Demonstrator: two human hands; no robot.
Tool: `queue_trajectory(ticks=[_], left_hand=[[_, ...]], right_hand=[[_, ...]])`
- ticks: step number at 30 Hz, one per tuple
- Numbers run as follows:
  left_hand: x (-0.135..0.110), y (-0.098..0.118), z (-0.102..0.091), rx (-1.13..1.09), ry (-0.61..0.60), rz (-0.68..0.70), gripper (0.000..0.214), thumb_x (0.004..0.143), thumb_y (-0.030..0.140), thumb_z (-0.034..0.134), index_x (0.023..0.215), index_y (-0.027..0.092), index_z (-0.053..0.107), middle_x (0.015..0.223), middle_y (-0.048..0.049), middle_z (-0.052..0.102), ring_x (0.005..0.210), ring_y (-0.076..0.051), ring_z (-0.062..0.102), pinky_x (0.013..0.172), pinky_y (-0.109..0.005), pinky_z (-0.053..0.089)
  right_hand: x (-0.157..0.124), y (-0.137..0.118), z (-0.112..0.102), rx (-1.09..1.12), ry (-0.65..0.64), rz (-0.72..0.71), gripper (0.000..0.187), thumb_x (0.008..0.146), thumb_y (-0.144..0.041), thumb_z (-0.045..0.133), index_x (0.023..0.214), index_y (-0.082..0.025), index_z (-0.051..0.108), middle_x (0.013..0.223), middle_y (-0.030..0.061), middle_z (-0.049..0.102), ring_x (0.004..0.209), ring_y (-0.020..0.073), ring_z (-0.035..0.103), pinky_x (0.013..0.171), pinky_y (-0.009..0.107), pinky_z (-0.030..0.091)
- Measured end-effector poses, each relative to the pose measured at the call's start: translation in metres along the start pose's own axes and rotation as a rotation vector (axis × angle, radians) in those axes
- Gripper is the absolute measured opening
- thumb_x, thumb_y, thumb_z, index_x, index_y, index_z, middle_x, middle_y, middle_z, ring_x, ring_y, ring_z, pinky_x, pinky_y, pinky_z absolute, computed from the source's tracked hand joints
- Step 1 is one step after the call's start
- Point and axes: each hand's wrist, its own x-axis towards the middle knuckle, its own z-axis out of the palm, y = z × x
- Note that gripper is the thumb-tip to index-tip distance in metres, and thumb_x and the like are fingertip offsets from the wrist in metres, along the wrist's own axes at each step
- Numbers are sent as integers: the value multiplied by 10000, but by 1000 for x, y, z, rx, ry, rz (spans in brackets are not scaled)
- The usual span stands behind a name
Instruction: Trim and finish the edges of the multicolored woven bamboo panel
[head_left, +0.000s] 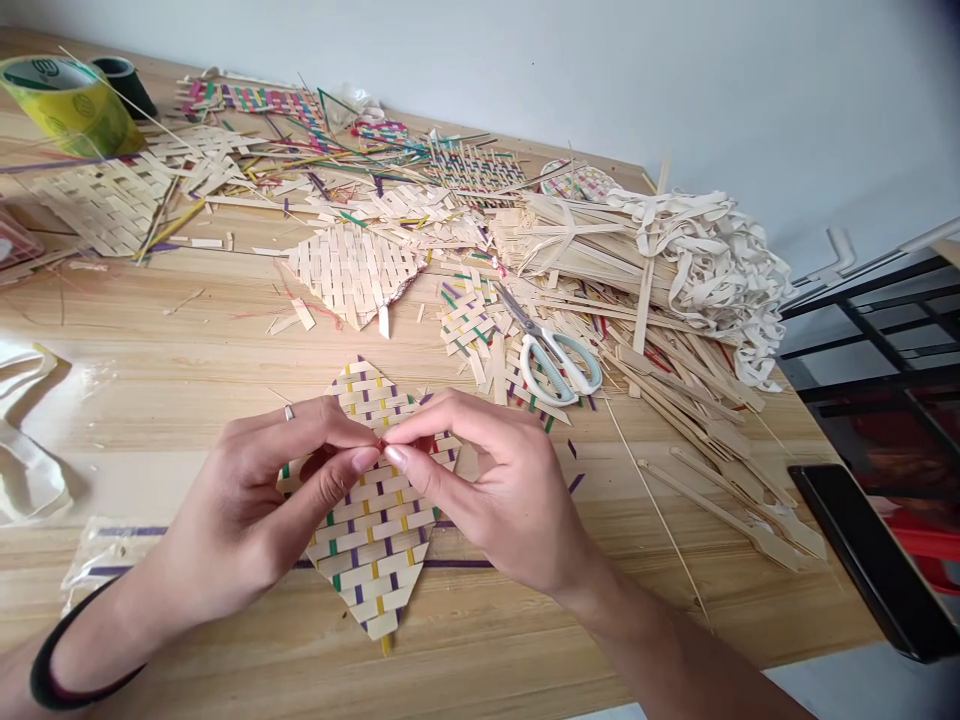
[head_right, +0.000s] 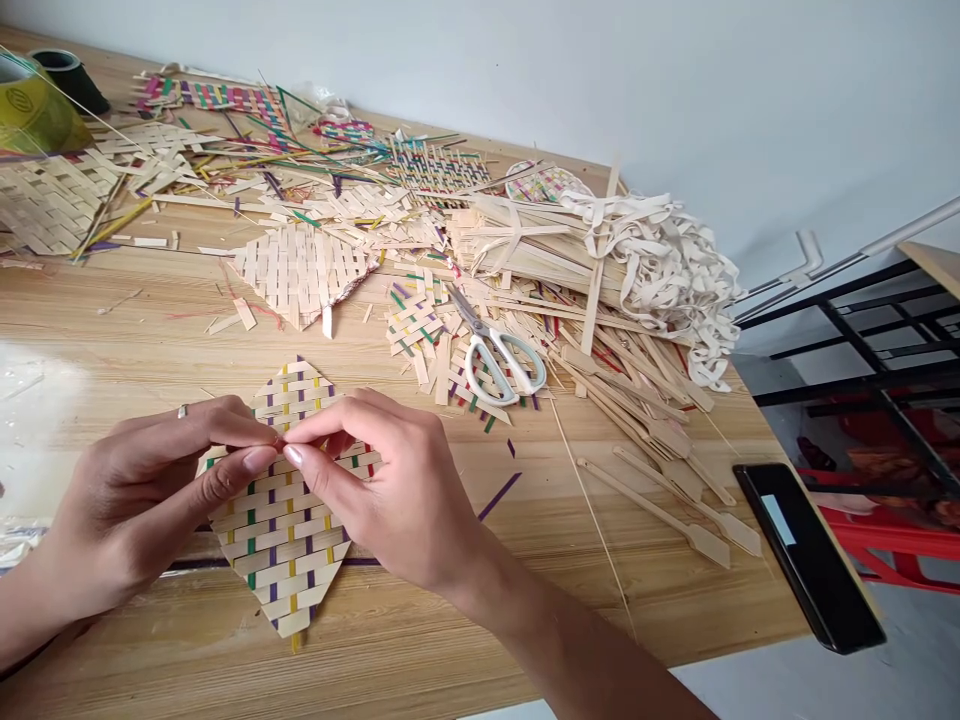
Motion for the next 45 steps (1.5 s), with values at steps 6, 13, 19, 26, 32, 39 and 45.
queue_trajectory(ticks=[6, 13, 19, 26, 32, 39, 45], left_hand=[[0, -1, 0, -11, 5, 9, 189, 1018, 143, 606, 998, 269, 746, 832, 54, 737, 691, -80, 640, 632, -191, 476], [0, -2, 1, -5, 18, 8, 183, 1012, 170, 608, 979, 277, 753, 798, 51, 726, 660, -89, 631, 604, -199, 475], [1, -2, 1, -13, 18, 3, 180, 1012, 173, 613, 992, 270, 762, 789, 44, 723, 649, -98, 626, 602, -208, 472], [1, 2, -1, -28, 7, -23, 177, 1020, 161, 602, 946, 230, 747, 773, 29, 706, 648, -103, 606, 595, -221, 450], [0, 0, 0, -31, -7, -43, 183, 1025, 158, 599, 1017, 243, 760, 791, 30, 713, 663, -103, 613, 610, -222, 455], [0, 0, -1, -33, -13, -30, 177, 1019, 134, 607, 970, 233, 745, 825, 35, 736, 697, -91, 635, 640, -200, 467], [1, 1, -1, -29, -6, -27, 198, 1010, 124, 610, 1013, 243, 768, 830, 16, 742, 699, -114, 646, 643, -218, 480]], right_hand=[[0, 0, 0, -4, -4, 3, 71, 947, -101, 697, 934, -131, 760, 841, 42, 749, 770, 150, 689, 713, 300, 528], [-1, 0, 0, 4, -8, 4, 75, 947, -103, 700, 939, -149, 759, 840, 31, 745, 774, 153, 685, 717, 306, 529], [-1, 0, 0, 10, -10, 2, 85, 951, -108, 695, 944, -167, 756, 830, 22, 738, 767, 153, 674, 711, 309, 525], [0, 0, 0, 14, -14, -2, 108, 948, -101, 691, 939, -191, 750, 818, 12, 731, 762, 157, 669, 711, 315, 526], [0, 0, 0, 8, -17, -7, 118, 952, -97, 685, 947, -195, 750, 825, 14, 733, 769, 159, 671, 718, 318, 532], [-2, 2, 1, 4, -10, -43, 133, 935, -65, 687, 918, -180, 752, 812, 22, 727, 755, 157, 665, 694, 315, 530], [-1, 2, 1, -11, 7, -47, 144, 937, -71, 692, 923, -202, 747, 827, 18, 734, 777, 164, 680, 725, 323, 548]])
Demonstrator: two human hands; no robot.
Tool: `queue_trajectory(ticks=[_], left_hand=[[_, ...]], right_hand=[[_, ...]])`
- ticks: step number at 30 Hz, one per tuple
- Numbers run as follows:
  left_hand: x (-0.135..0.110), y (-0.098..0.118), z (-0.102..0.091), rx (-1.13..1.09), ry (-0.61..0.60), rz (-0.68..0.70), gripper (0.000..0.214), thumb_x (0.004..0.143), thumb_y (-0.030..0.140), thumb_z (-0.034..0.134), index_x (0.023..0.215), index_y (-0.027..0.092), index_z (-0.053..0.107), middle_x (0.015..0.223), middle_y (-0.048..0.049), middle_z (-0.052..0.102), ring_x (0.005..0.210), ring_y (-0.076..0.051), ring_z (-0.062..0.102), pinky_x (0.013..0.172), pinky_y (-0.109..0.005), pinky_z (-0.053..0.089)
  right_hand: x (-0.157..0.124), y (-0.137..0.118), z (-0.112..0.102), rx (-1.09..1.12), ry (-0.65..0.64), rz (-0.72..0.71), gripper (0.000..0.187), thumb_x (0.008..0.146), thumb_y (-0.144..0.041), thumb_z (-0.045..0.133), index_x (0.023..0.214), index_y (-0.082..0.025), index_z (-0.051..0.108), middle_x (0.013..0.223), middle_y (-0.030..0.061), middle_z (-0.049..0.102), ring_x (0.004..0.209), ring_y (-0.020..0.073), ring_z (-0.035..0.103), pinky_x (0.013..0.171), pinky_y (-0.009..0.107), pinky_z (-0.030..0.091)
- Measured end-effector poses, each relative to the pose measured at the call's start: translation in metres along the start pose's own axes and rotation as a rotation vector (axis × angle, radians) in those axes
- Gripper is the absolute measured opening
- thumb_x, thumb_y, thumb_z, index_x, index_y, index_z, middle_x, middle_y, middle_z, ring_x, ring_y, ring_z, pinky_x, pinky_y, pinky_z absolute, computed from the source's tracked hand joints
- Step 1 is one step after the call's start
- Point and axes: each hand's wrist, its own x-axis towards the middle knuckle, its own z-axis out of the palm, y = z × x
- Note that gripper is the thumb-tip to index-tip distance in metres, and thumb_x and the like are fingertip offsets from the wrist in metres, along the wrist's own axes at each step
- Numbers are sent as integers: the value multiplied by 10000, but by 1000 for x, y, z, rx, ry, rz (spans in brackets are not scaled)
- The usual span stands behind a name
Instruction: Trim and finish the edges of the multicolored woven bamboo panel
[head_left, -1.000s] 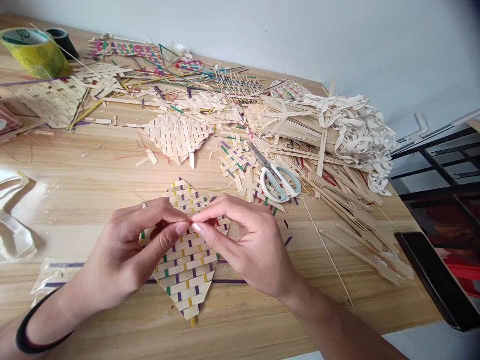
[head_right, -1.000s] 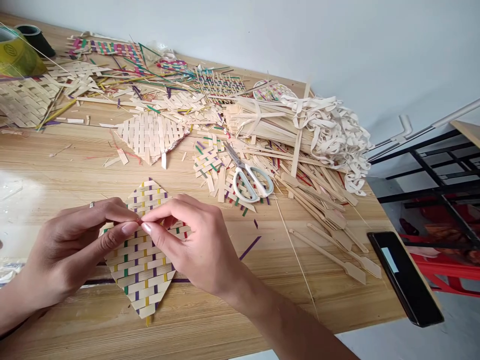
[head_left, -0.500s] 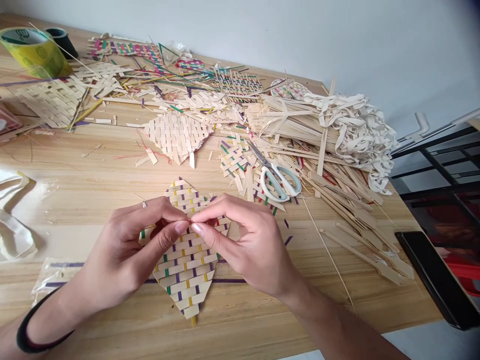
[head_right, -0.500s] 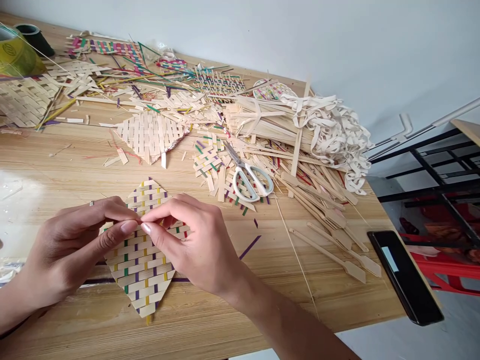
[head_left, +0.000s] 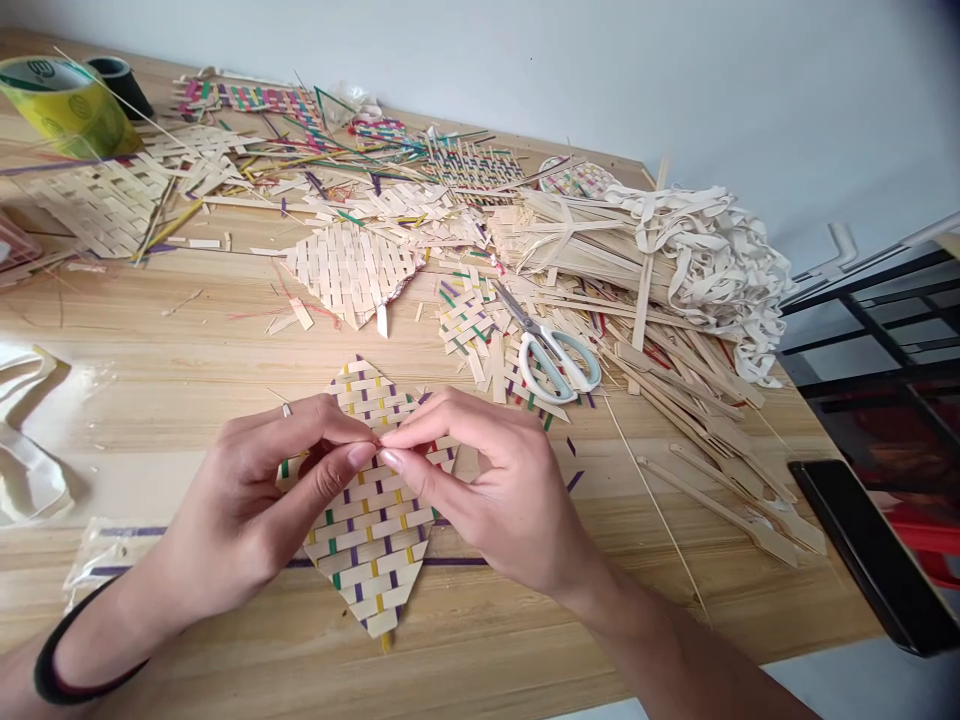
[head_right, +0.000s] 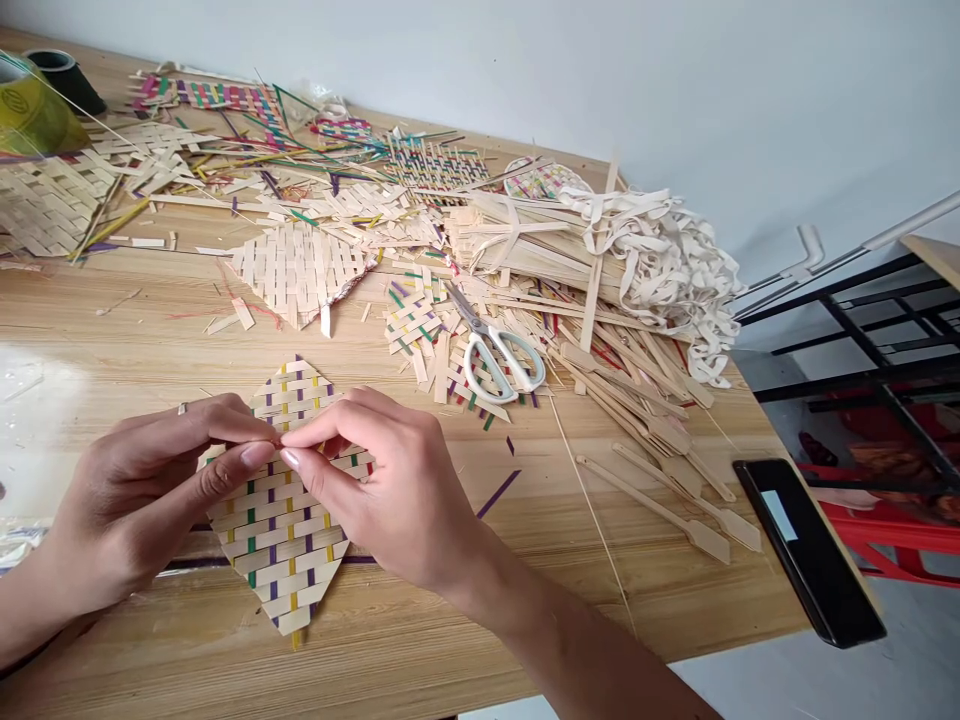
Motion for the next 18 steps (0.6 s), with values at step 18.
queue_trajectory(ticks=[18], left_hand=[[-1, 0, -1, 19, 5, -18, 235, 1012, 115, 601, 1062, 273, 767, 868, 37, 750, 740, -104, 666, 668, -192, 487]], right_hand=[[2, -3, -1, 13, 16, 21, 128, 936, -79, 693, 958, -195, 742, 876, 25, 754, 810, 157, 702, 735, 299, 561]])
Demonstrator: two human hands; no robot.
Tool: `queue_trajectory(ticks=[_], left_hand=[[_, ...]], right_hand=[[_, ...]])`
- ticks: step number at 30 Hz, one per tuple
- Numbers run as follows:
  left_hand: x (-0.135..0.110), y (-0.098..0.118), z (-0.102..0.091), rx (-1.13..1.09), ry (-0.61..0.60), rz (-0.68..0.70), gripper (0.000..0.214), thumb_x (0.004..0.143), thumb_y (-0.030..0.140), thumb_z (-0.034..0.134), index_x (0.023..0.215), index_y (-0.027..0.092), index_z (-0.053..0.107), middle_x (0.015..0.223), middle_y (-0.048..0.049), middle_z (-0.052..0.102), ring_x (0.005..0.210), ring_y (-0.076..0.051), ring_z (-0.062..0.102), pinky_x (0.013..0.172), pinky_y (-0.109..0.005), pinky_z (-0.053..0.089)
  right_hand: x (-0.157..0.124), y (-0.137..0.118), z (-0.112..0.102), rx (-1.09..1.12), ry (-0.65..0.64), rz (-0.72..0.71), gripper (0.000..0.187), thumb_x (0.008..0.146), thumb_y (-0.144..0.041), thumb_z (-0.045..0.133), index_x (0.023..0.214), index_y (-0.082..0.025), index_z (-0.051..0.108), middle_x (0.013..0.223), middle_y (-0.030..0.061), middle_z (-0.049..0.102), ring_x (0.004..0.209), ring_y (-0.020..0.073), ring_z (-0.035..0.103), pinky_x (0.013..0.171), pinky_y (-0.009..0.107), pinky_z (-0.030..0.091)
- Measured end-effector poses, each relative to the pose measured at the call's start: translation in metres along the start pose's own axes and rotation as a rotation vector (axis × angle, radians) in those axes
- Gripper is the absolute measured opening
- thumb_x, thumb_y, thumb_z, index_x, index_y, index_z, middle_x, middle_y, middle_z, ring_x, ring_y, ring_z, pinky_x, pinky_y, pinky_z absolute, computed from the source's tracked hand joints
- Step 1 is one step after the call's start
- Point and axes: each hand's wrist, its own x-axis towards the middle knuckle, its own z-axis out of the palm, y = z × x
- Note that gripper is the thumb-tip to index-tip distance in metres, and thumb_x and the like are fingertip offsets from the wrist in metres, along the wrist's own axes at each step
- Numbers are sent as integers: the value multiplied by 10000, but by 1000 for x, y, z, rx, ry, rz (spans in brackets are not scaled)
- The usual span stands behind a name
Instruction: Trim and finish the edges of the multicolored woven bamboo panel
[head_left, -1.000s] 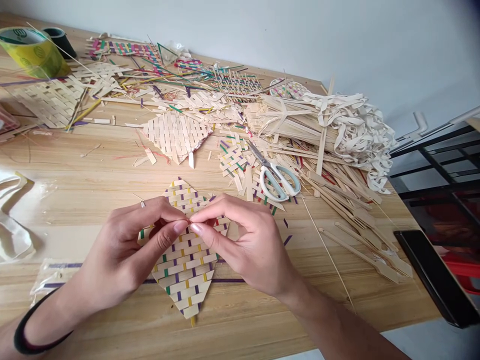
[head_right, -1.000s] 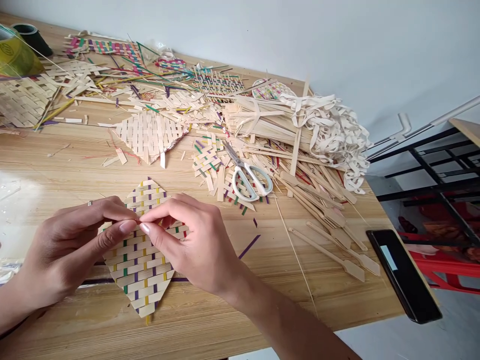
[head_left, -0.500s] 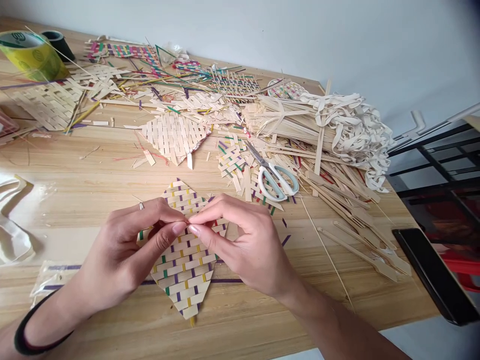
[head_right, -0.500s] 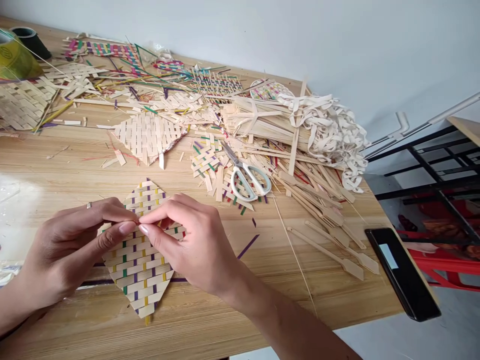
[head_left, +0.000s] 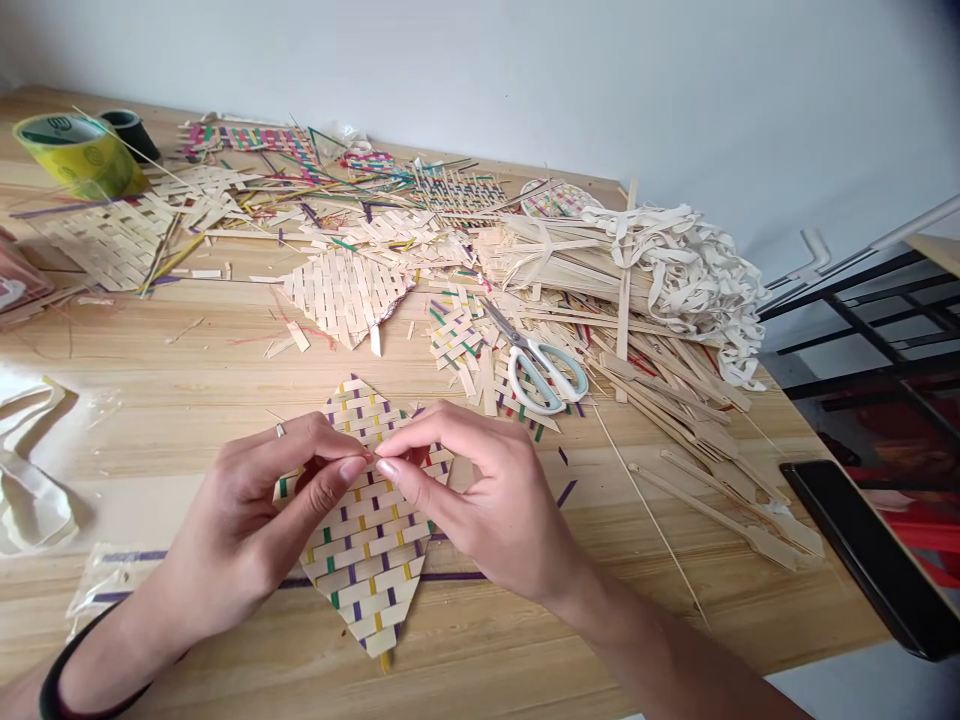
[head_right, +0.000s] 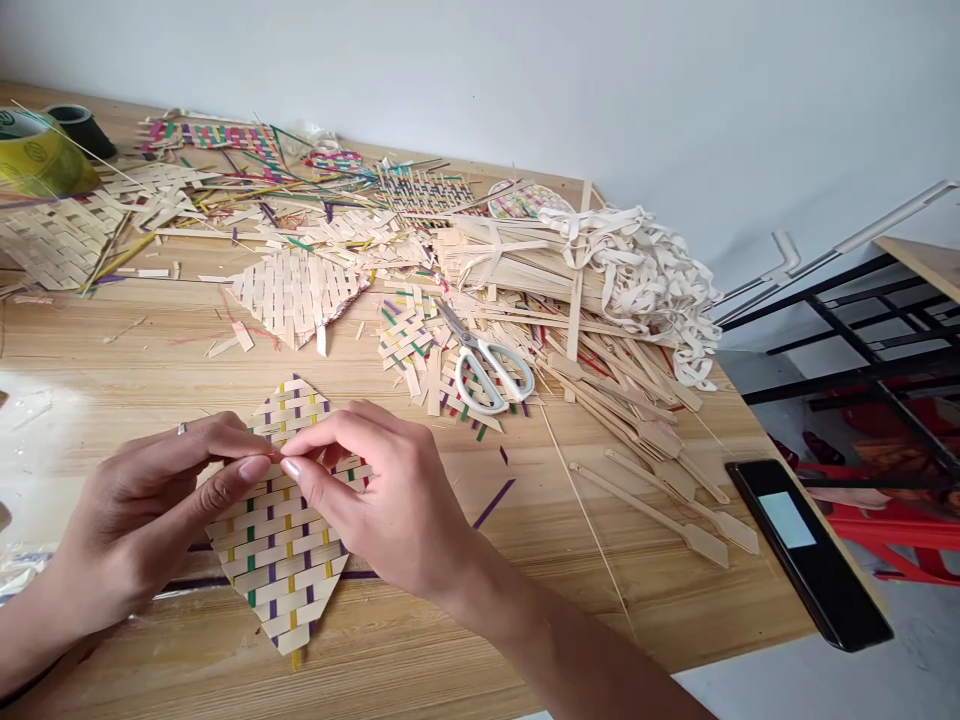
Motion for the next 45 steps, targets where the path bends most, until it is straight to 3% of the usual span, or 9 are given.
queue_trajectory(ticks=[22, 45], left_hand=[[-1, -1, 0, -42, -11, -2, 224, 1020, 131, 598, 1077, 277, 758, 855, 36, 735, 720, -109, 639, 656, -211, 472], [-2, -3, 1, -12, -2, 56, 227, 1026, 134, 611, 1104, 286, 761, 867, 57, 726, 716, -72, 626, 654, -171, 475]], right_hand=[[-1, 0, 0, -12, -18, -9, 131, 941, -85, 688, 950, -204, 742, 861, 26, 750, 801, 165, 695, 736, 306, 556], [0, 1, 0, -21, -15, -20, 86, 932, -67, 700, 939, -131, 758, 850, 46, 752, 795, 151, 692, 744, 281, 544]])
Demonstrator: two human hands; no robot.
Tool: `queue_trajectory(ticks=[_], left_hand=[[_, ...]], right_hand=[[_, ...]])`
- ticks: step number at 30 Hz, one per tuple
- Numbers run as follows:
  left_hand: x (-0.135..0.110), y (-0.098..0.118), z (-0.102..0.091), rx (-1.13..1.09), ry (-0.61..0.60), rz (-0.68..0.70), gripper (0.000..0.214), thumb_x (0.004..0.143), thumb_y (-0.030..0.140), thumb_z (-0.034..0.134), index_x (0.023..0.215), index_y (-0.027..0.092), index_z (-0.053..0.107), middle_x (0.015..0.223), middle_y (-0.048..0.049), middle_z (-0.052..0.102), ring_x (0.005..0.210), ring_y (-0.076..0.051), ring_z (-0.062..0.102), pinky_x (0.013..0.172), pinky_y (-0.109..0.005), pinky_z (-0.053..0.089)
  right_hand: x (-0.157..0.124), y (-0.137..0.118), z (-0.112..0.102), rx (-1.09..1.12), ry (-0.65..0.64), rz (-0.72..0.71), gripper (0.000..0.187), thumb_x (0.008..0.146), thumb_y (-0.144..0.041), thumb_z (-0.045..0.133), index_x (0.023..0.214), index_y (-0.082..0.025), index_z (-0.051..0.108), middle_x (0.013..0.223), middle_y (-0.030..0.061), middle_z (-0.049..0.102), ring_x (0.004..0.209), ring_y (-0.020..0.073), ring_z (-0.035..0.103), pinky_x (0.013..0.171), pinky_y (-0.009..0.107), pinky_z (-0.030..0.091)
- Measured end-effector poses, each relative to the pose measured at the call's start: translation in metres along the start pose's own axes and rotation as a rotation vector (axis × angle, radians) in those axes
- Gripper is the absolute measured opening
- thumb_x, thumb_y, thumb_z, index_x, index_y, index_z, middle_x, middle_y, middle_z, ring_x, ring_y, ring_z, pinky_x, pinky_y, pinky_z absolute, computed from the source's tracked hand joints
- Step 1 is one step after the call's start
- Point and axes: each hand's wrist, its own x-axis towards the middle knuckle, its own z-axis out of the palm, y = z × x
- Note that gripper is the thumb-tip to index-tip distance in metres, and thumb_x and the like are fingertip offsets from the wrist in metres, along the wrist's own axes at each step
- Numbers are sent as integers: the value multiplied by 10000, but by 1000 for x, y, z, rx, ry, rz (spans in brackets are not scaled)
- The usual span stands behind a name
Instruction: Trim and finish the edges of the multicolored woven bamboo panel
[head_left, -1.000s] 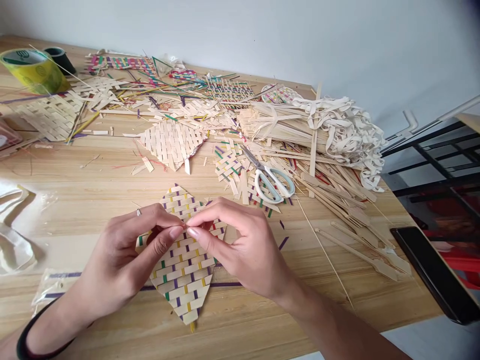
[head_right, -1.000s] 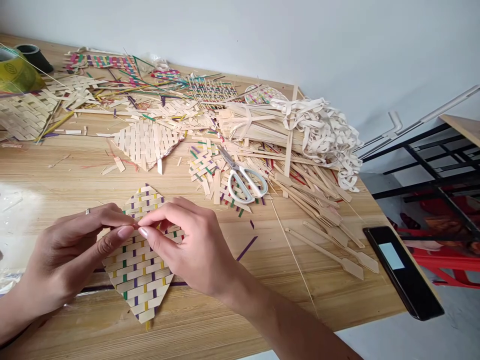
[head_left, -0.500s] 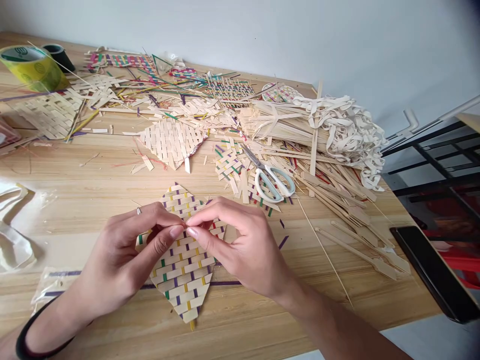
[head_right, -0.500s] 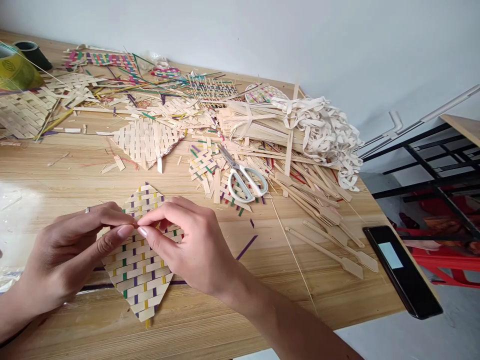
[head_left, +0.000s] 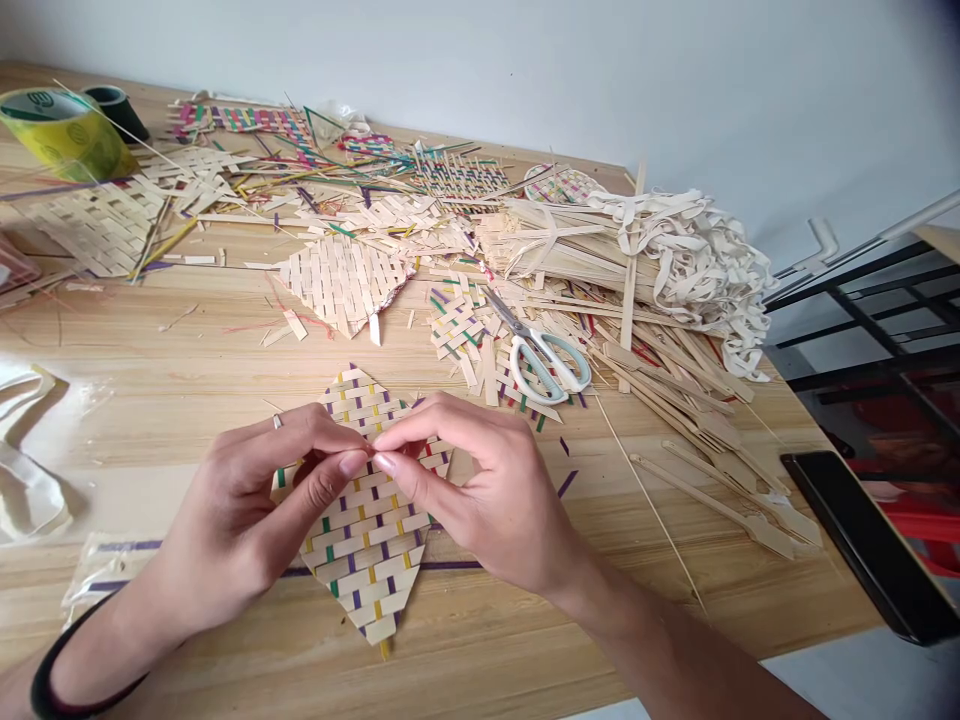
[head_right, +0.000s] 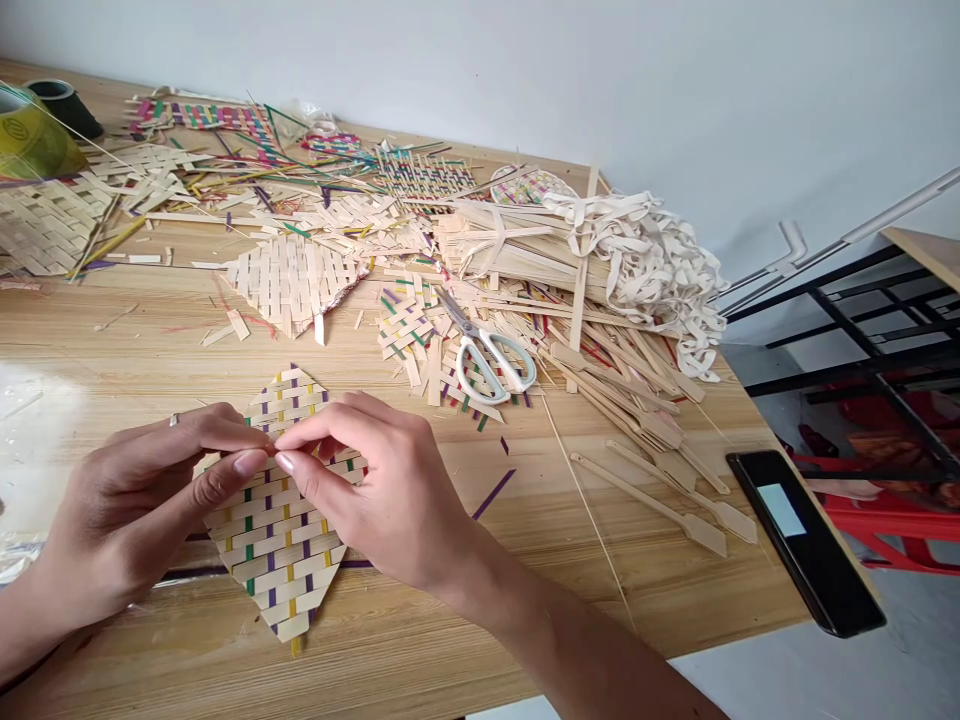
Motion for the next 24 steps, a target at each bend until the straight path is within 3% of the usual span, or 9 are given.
queue_trajectory(ticks=[24], left_hand=[[0, -2, 1, 14, 15, 1, 224, 1024, 161, 617, 1113, 299, 769, 861, 50, 730, 699, -81, 631, 641, -181, 481]], right_hand=[[0, 0, 0, 0, 17, -13, 93, 930, -64, 704, 942, -144, 749, 865, 40, 756, 793, 140, 702, 730, 266, 551]])
